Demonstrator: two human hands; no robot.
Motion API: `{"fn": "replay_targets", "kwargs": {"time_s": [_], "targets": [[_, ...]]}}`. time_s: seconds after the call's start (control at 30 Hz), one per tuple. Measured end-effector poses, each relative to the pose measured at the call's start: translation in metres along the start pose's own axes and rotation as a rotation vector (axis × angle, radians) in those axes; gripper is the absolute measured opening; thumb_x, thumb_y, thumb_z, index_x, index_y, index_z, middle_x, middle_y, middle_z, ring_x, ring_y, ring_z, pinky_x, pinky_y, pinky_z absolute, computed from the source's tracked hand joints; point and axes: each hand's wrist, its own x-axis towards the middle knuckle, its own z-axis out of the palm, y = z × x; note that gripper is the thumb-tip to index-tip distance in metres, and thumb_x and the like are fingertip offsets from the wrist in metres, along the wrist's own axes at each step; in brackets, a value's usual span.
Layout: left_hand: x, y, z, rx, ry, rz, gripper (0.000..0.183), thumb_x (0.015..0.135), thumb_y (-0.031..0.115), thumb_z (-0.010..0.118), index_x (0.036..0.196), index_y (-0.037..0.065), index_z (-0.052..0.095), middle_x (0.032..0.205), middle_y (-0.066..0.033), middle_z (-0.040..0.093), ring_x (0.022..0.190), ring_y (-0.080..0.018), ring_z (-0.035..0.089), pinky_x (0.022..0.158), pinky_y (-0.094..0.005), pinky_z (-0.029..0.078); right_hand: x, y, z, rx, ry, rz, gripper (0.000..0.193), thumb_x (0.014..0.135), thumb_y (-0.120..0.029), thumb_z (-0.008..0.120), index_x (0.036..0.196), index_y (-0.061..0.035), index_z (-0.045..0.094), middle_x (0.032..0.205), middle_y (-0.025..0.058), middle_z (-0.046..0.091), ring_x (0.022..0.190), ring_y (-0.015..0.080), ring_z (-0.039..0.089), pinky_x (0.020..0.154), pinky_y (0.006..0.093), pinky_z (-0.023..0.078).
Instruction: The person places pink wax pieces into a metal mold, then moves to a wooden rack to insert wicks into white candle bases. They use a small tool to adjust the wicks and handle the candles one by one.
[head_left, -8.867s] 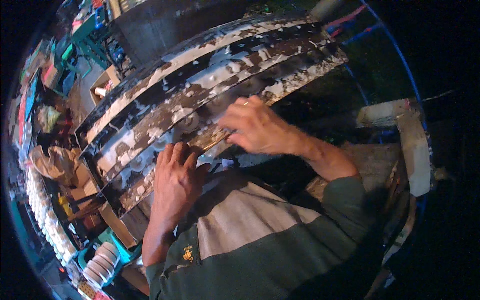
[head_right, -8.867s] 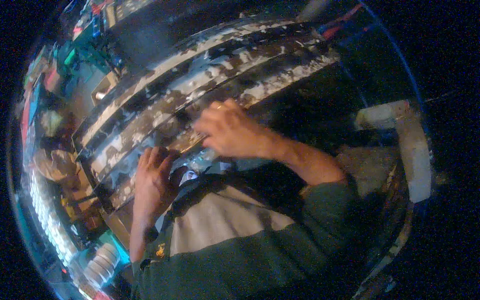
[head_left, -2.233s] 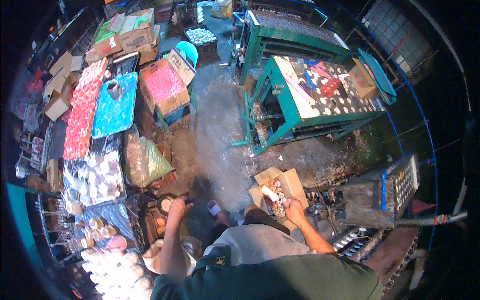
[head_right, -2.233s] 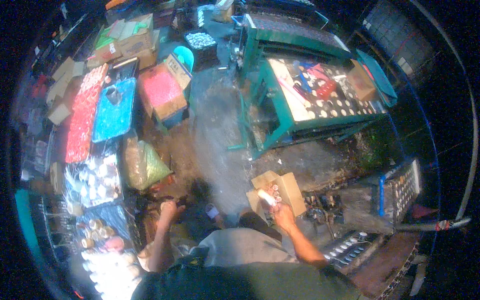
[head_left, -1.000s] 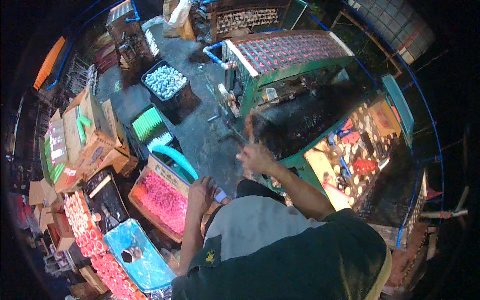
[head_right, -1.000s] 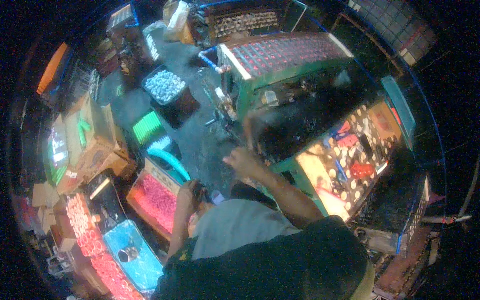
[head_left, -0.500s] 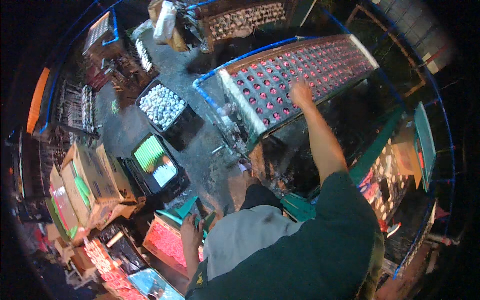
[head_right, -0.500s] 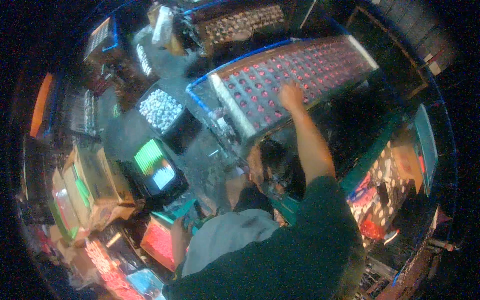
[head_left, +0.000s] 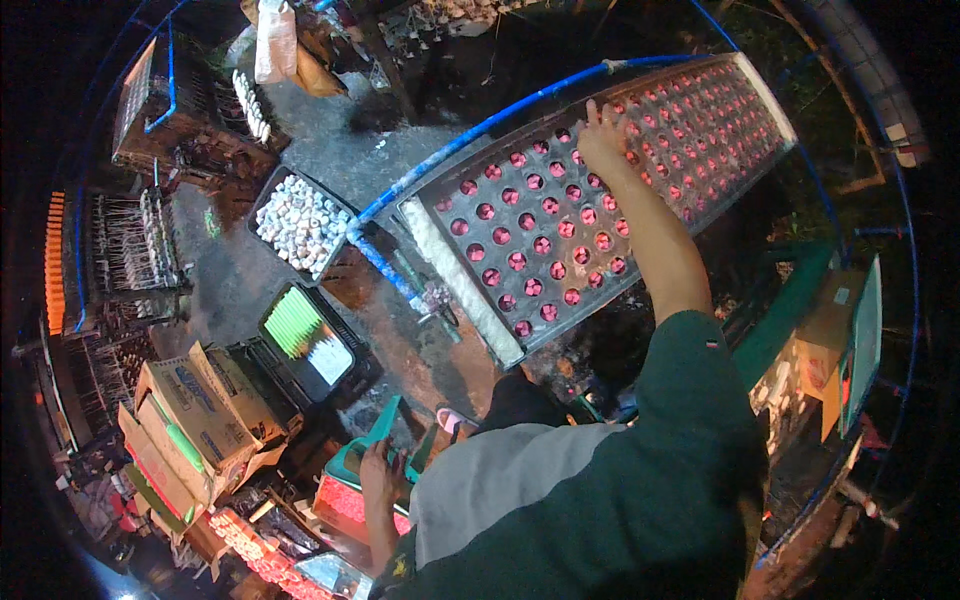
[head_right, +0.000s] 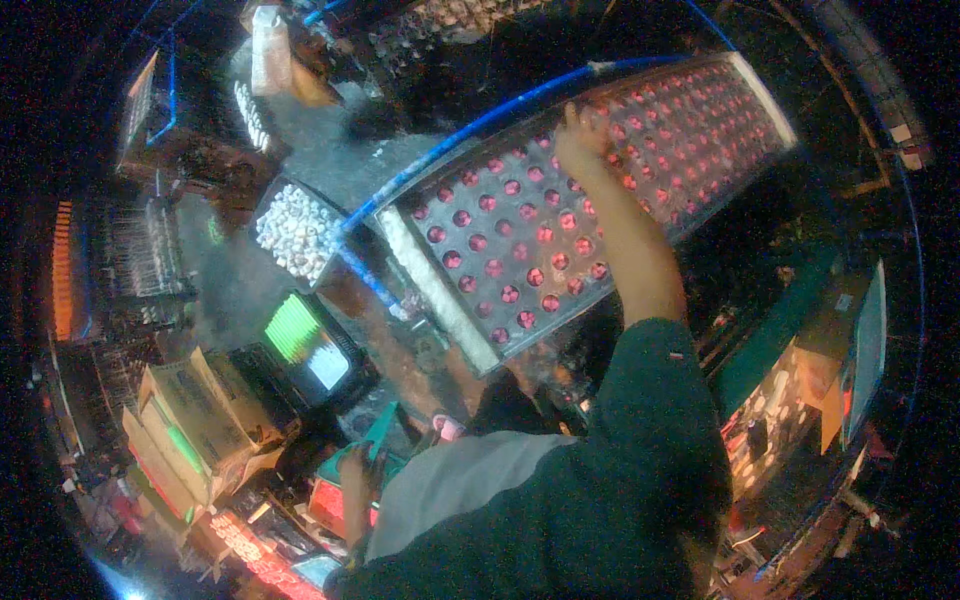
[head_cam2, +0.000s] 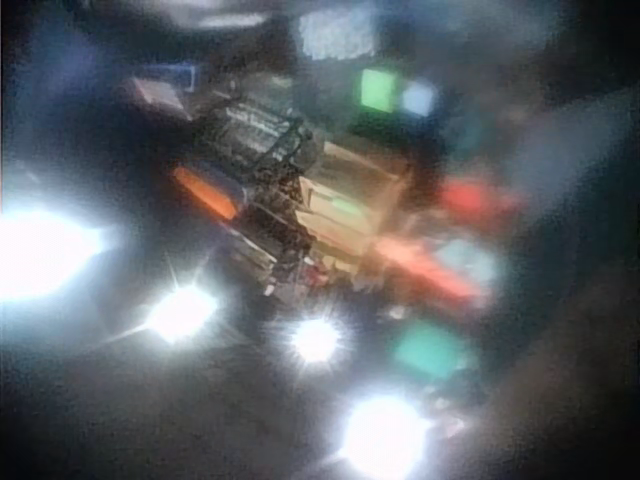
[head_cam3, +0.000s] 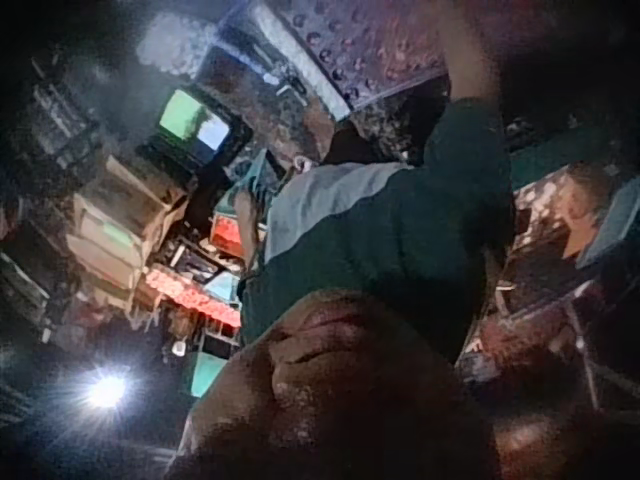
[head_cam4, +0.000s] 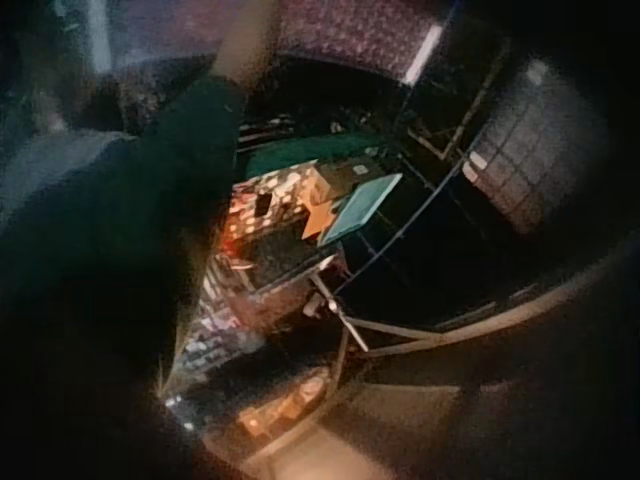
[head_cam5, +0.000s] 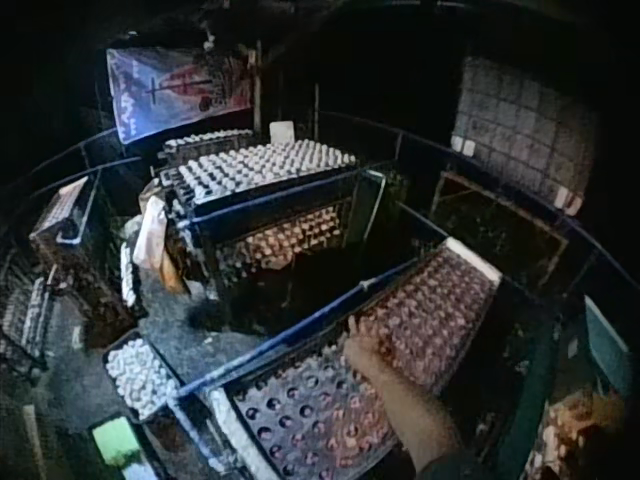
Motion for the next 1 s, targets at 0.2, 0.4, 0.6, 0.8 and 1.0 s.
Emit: {"fn": "replay_targets", "kwargs": {"time_s": [0.2, 0.4, 0.6, 0.8, 1.0], "targets": [[0.034, 0.038, -0.024, -0.02, 0.092, 0.126, 0.043, 0.091, 0.022, 0.076, 0.125, -0.001, 0.067, 0.12, -0.0262, 0.068, 0.11, -0.0458, 0.066, 0.095, -0.0511, 0.053, -0.026, 0.007, 0.009, 0.075, 0.13, -0.117, 0.038, 0.094, -0.022, 0.062, 0.13, -0.0228, 0.075, 0.166, 0.0178, 0.036, 0.151, 0.044, 0.034, 0.115, 0.0719, 0.027], [0.055, 0.046, -0.029, -0.006, -0.031, 0.094, 0.044, 0.091, 0.021, 0.075, 0.129, 0.002, 0.065, 0.122, -0.0272, 0.067, 0.111, -0.0469, 0.065, 0.095, -0.0519, 0.053, -0.034, 0.0, 0.003, 0.239, 0.169, -0.226, 0.044, 0.095, -0.013, 0.058, 0.136, -0.0219, 0.071, 0.168, 0.0202, 0.031, 0.153, 0.0474, 0.03, 0.12, 0.0715, 0.022], [0.062, 0.06, -0.043, -0.019, 0.104, 0.27, 0.043, 0.09, 0.021, 0.075, 0.128, 0.002, 0.065, 0.119, -0.0251, 0.068, 0.109, -0.0463, 0.065, 0.094, -0.0514, 0.053, -0.035, -0.005, -0.013, 0.339, -0.02, -0.211, 0.053, 0.096, -0.011, 0.055, 0.147, -0.0235, 0.062, 0.17, 0.0206, 0.025, 0.156, 0.0485, 0.024, 0.121, 0.0741, 0.019], [0.065, 0.068, -0.047, -0.056, 0.056, 0.286, 0.039, 0.088, 0.019, 0.075, 0.121, 0.001, 0.067, 0.12, -0.0238, 0.068, 0.109, -0.0455, 0.065, 0.094, -0.0502, 0.053, -0.031, -0.008, 0.006, 0.308, 0.147, -0.166, 0.056, 0.094, -0.011, 0.059, 0.148, -0.0235, 0.06, 0.169, 0.0207, 0.028, 0.155, 0.0486, 0.025, 0.12, 0.0749, 0.019], [0.058, 0.055, -0.043, -0.037, 0.012, 0.144, 0.043, 0.092, 0.023, 0.074, 0.128, 0.002, 0.067, 0.127, -0.0251, 0.067, 0.115, -0.0462, 0.064, 0.099, -0.0504, 0.052, -0.041, -0.012, 0.026, 0.389, 0.226, -0.124, 0.042, 0.093, -0.018, 0.062, 0.132, -0.026, 0.072, 0.166, 0.0206, 0.032, 0.155, 0.0469, 0.023, 0.122, 0.0705, 0.017]]}}
